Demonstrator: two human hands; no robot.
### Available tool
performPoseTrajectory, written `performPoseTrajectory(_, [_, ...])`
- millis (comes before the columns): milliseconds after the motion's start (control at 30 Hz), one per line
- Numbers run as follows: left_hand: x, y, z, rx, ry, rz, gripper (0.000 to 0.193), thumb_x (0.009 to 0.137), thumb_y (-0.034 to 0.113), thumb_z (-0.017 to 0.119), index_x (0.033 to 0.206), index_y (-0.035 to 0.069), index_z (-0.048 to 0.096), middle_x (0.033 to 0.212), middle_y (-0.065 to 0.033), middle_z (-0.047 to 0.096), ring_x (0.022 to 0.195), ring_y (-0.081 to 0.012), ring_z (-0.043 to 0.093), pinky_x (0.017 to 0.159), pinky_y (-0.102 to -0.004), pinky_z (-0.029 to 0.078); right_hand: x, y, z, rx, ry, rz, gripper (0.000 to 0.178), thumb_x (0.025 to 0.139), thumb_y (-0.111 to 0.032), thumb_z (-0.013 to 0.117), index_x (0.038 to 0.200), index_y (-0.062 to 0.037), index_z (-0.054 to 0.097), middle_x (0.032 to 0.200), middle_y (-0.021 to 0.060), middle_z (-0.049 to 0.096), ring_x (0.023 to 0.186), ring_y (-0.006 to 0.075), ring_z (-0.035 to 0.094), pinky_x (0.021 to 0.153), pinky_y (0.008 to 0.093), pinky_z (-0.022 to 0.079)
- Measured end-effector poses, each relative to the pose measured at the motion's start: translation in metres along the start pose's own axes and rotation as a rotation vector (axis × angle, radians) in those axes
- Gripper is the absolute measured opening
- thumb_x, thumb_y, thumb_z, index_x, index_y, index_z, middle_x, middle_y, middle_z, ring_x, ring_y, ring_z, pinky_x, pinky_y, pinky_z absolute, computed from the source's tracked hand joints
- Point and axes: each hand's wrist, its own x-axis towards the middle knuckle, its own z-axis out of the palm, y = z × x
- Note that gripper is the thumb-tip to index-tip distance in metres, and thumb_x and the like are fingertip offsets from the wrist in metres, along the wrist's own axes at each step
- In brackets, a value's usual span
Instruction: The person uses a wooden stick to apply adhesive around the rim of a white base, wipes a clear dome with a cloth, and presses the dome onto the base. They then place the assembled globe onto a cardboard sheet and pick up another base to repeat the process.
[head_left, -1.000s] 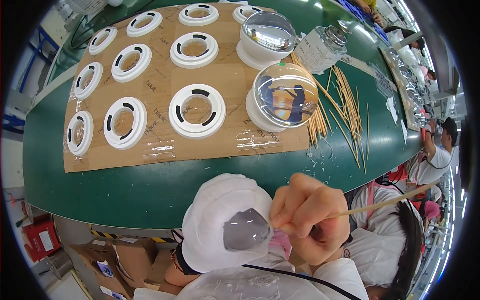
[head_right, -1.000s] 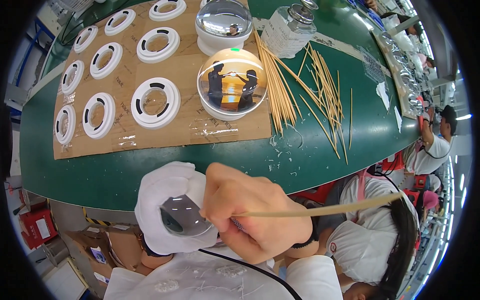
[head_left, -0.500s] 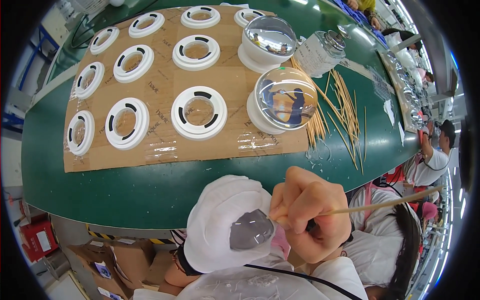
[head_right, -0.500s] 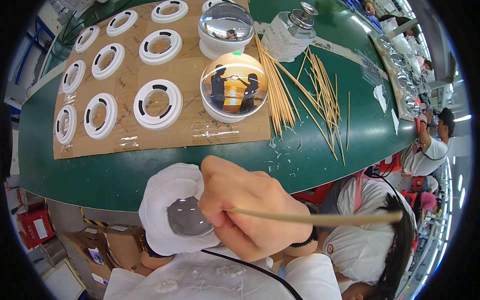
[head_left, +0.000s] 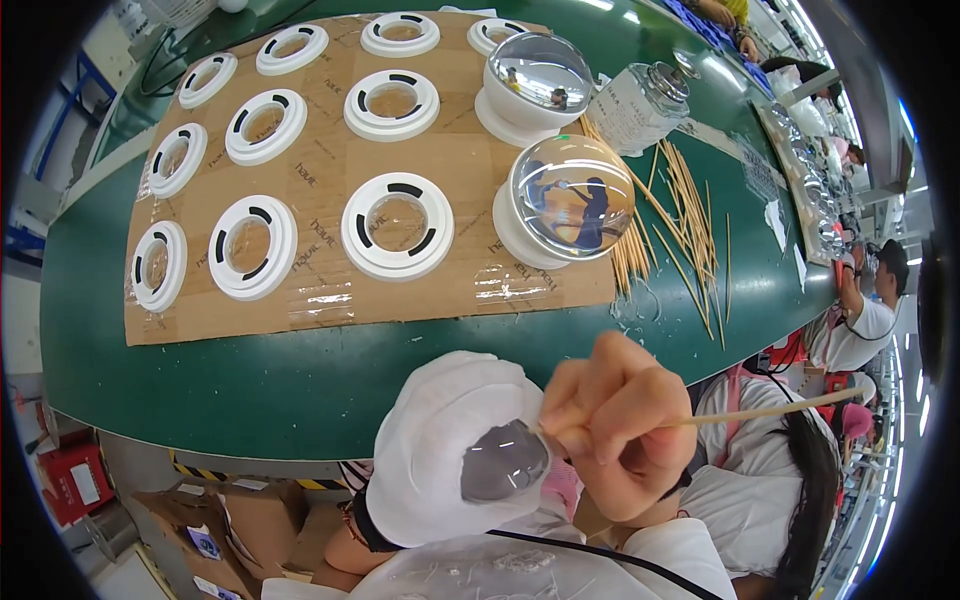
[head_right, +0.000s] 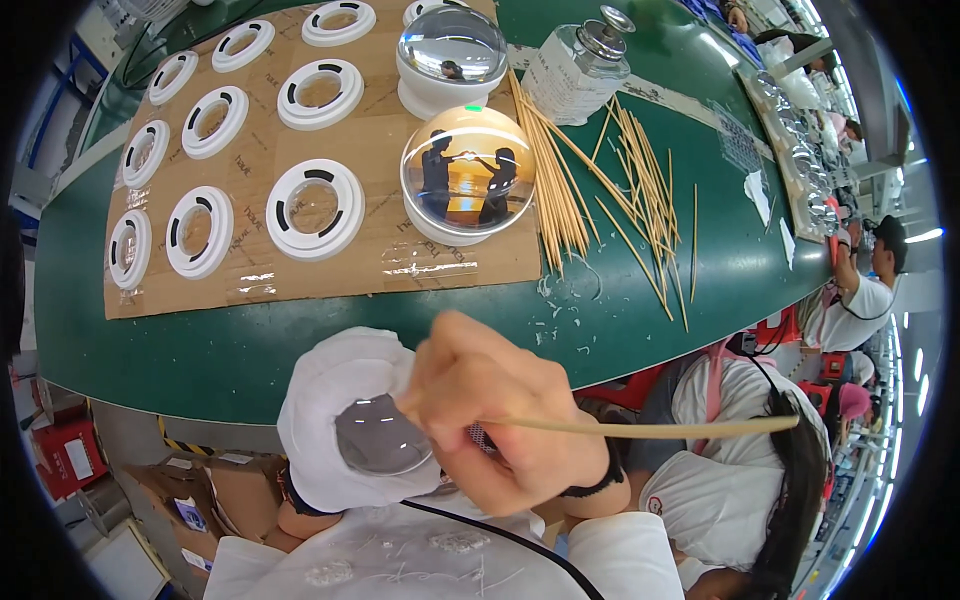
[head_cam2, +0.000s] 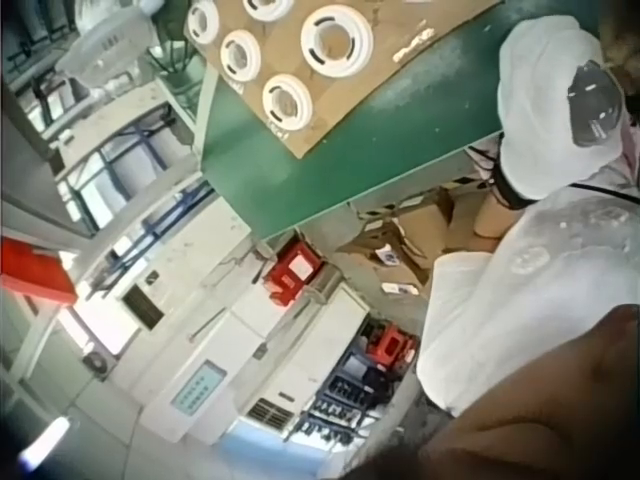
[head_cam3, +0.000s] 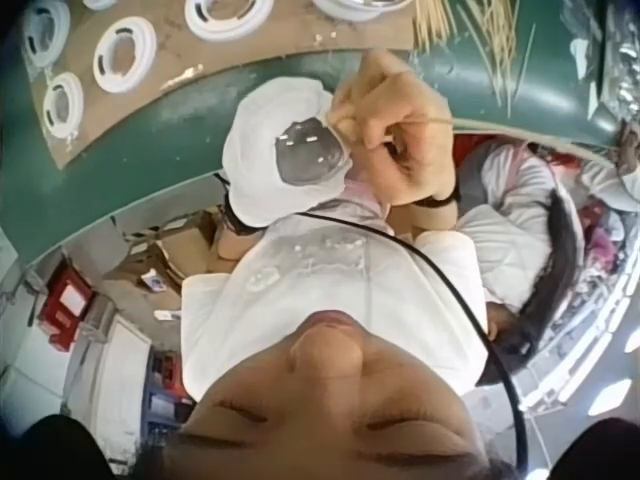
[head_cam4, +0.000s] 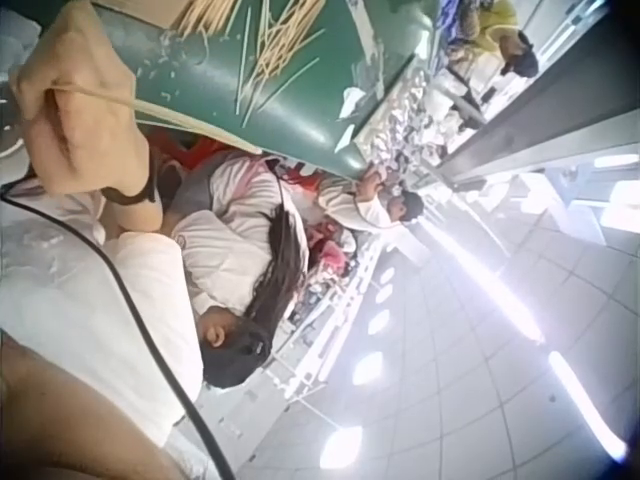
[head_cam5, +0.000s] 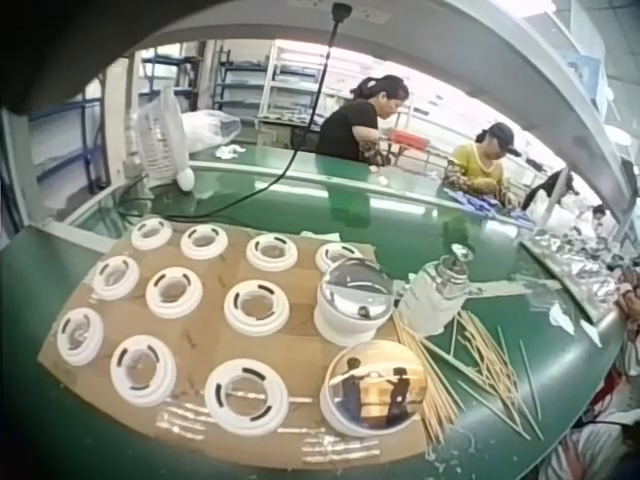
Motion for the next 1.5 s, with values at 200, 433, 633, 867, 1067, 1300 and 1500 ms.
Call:
performPoseTrajectory(200, [-0.007, -0.002, 0.001, -0.017, 0.017, -0.030, 0.065, 0.056, 0.009, 0.084, 0.113, 0.004, 0.052, 0.110, -0.0150, 0.058, 0.095, -0.0318, 0.059, 0.080, -0.0382, 0.050, -0.008, 0.000, -0.004, -0.086, 0.022, -0.077, 0.025, 0.071, 0.017, 0.054, 0.070, -0.0059, 0.046, 0.070, 0.0065, 0.040, 0.054, 0.0131, 0.040, 0.053, 0.0285, 0.046])
performPoseTrajectory(433, [-0.010, -0.001, -0.002, 0.047, 0.008, -0.119, 0.070, 0.053, 0.011, 0.085, 0.115, 0.005, 0.052, 0.113, -0.0164, 0.057, 0.092, -0.0297, 0.061, 0.074, -0.0344, 0.052, -0.034, 0.003, -0.006, -0.008, -0.032, -0.011, 0.023, 0.073, 0.015, 0.056, 0.070, -0.0053, 0.046, 0.071, 0.0079, 0.042, 0.056, 0.0145, 0.045, 0.052, 0.0296, 0.046])
performPoseTrajectory(633, [-0.007, 0.001, 0.003, 0.017, 0.092, -0.078, 0.070, 0.051, 0.013, 0.086, 0.112, 0.003, 0.054, 0.110, -0.0163, 0.057, 0.091, -0.0269, 0.062, 0.074, -0.0340, 0.053, -0.042, 0.018, 0.003, 0.400, 0.145, 0.009, 0.020, 0.081, 0.007, 0.058, 0.079, -0.0060, 0.043, 0.081, 0.0096, 0.049, 0.057, 0.0165, 0.048, 0.053, 0.0279, 0.045])
performPoseTrajectory(867, [-0.011, -0.001, 0.004, -0.045, 0.134, -0.073, 0.062, 0.054, 0.011, 0.084, 0.108, 0.002, 0.055, 0.104, -0.0150, 0.059, 0.090, -0.0284, 0.062, 0.084, -0.0388, 0.051, -0.045, 0.028, 0.008, 0.665, 0.223, -0.037, 0.020, 0.084, 0.012, 0.048, 0.091, -0.0053, 0.040, 0.094, 0.0136, 0.049, 0.069, 0.0182, 0.050, 0.059, 0.0273, 0.046])
performPoseTrajectory(1067, [-0.012, 0.011, 0.002, -0.107, 0.213, -0.184, 0.026, 0.080, -0.004, 0.046, 0.104, -0.001, 0.056, 0.104, -0.0210, 0.062, 0.096, -0.0314, 0.062, 0.085, -0.0401, 0.050, -0.045, 0.028, 0.024, 0.658, 0.275, -0.106, 0.021, 0.085, 0.010, 0.048, 0.094, -0.0061, 0.039, 0.094, 0.0138, 0.049, 0.066, 0.0177, 0.051, 0.061, 0.0278, 0.046])
performPoseTrajectory(1300, [-0.018, 0.025, 0.004, 0.167, 0.095, -0.268, 0.077, 0.060, 0.015, 0.083, 0.124, -0.001, 0.042, 0.116, -0.0203, 0.055, 0.094, -0.0298, 0.061, 0.080, -0.0378, 0.051, -0.049, 0.029, 0.022, 0.623, 0.356, -0.066, 0.024, 0.085, 0.010, 0.050, 0.100, -0.0047, 0.039, 0.093, 0.0158, 0.049, 0.067, 0.0166, 0.051, 0.060, 0.0250, 0.046])
performPoseTrajectory(1500, [-0.015, 0.032, -0.004, 0.299, 0.004, -0.201, 0.080, 0.053, 0.016, 0.087, 0.120, 0.003, 0.047, 0.114, -0.0156, 0.056, 0.094, -0.0325, 0.059, 0.080, -0.0401, 0.050, -0.052, 0.028, 0.019, 0.386, 0.283, -0.181, 0.030, 0.081, 0.009, 0.061, 0.101, -0.0033, 0.042, 0.094, 0.0165, 0.051, 0.071, 0.0176, 0.055, 0.062, 0.0252, 0.048])
